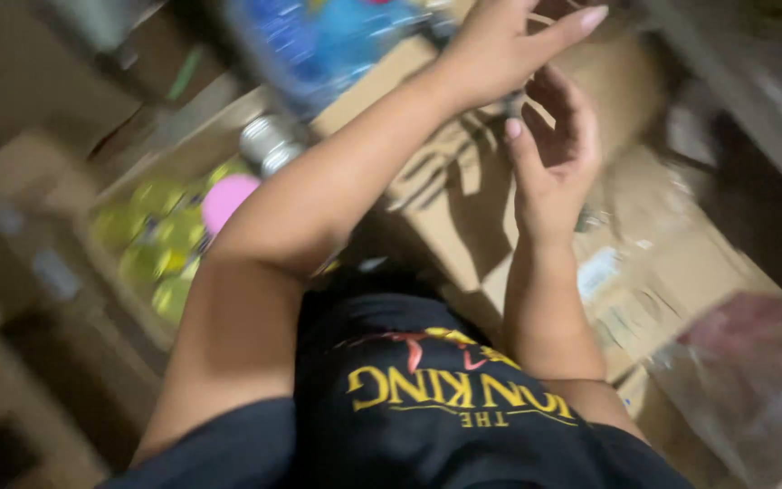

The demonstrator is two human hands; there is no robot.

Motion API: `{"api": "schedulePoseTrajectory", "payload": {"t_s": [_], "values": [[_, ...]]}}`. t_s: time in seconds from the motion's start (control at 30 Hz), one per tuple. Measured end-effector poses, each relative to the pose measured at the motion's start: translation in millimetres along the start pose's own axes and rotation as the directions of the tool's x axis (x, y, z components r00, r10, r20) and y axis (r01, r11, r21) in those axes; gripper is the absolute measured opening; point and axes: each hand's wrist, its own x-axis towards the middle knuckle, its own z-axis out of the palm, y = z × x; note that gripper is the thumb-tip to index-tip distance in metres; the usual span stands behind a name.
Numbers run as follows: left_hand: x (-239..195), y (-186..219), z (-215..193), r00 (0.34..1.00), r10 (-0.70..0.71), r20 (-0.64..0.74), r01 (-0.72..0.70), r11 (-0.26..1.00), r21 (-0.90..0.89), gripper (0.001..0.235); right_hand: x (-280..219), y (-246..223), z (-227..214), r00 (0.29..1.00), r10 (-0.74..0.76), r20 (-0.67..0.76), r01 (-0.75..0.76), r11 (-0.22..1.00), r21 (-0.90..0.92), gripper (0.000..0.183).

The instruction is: Stocking and organizing various grocery items including pancake mix, flour, and canned goods on shelves in a storage or backroom area.

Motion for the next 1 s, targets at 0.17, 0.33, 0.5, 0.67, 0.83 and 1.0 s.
{"api": "schedulePoseTrajectory", "payload": {"t_s": [0.17, 0.33, 0.5, 0.67, 0.83, 1.0], "values": [[-143.7, -16.9, -135.2, 0.933, -0.141, -0.330, 0.130, 0.990, -0.057, 0.027, -31.8, -3.6, 95.6, 0.936, 0.071, 0.344, -0.091, 0.995, 0.042, 0.045], [-313.2, -21.5, -222.6, 0.737, -0.126, -0.664, 0.198, 0.980, 0.034, 0.031, -57.1, 8.9, 165.9, 0.807, 0.075, 0.586, -0.112, 0.993, 0.027, 0.047], [-424.1, -4.0, -229.9, 0.574, -0.028, -0.819, 0.717, 0.500, 0.485, 0.037, -71.3, 62.9, 209.3, 0.712, 0.221, 0.667, -0.126, 0.974, -0.188, 0.055], [-453.8, 16.7, -226.0, 0.623, -0.116, -0.774, 0.765, 0.299, 0.571, 0.045, -77.1, 124.4, 251.2, 0.657, 0.227, 0.719, 0.044, 0.940, -0.337, 0.060], [-471.2, 21.8, -232.5, 0.586, -0.136, -0.799, 0.810, 0.140, 0.570, 0.052, -100.5, 144.1, 305.4, 0.461, 0.139, 0.877, 0.398, 0.851, -0.344, 0.069], [-473.9, 45.4, -240.6, 0.457, -0.196, -0.868, 0.889, 0.122, 0.441, 0.060, -128.1, 159.6, 344.3, 0.319, 0.260, 0.912, 0.634, 0.657, -0.409, 0.077]]}}
